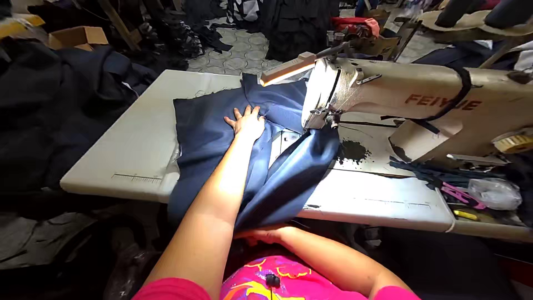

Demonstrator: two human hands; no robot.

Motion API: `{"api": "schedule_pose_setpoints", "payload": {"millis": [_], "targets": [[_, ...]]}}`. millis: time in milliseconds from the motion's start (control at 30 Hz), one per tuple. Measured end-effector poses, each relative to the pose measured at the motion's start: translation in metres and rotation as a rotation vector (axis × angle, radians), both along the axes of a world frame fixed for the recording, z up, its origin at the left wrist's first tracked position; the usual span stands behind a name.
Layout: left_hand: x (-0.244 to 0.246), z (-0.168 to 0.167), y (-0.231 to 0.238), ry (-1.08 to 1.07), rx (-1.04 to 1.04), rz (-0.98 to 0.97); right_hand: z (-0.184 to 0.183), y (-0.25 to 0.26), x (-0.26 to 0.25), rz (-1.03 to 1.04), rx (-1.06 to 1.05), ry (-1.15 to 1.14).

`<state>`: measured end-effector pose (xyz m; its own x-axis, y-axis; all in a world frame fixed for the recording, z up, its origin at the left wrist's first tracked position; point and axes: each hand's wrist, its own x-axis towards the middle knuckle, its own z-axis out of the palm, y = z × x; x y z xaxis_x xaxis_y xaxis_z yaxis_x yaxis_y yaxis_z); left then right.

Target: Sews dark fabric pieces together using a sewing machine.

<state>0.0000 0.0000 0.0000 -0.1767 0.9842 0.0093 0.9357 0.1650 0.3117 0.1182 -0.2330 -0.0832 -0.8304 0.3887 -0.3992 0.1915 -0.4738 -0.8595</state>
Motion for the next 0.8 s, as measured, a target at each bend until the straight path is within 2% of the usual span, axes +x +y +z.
{"api": "schedule_pose_setpoints", "payload": {"millis": [100, 200, 267, 300, 367, 467, 533, 600, 700, 800], "targets": [[-0.016, 0.012, -0.014, 0.059, -0.079, -0.112, 0.014, -0.009, 0.04, -0.031, 0.209, -0.319], [-0.04, 0.03, -0.027, 0.168, -0.108, -0.241, 0.041, -0.021, 0.115, -0.028, 0.344, -0.659], [-0.054, 0.033, -0.036, 0.257, -0.025, -0.392, 0.053, -0.04, 0.163, -0.245, 0.333, -0.832], [-0.059, 0.031, -0.041, 0.262, 0.015, -0.477, 0.064, -0.051, 0.184, -0.395, 0.335, -0.846], [-0.061, 0.027, -0.06, 0.224, -0.041, -0.535, 0.087, -0.071, 0.218, -0.611, 0.362, -0.721], [-0.051, 0.028, -0.093, 0.224, -0.16, -0.455, 0.124, -0.073, 0.245, -0.72, 0.4, -0.58], [-0.04, 0.029, -0.117, 0.258, -0.208, -0.388, 0.146, -0.051, 0.255, -0.698, 0.43, -0.701], [-0.029, 0.025, -0.141, 0.279, -0.206, -0.313, 0.16, -0.006, 0.262, -0.638, 0.46, -0.856], [-0.013, 0.027, -0.17, 0.32, -0.23, -0.228, 0.152, 0.087, 0.27, -0.556, 0.542, -1.116], [0.003, 0.036, -0.195, 0.38, -0.253, -0.241, 0.149, 0.177, 0.244, -0.537, 0.656, -1.348]]}}
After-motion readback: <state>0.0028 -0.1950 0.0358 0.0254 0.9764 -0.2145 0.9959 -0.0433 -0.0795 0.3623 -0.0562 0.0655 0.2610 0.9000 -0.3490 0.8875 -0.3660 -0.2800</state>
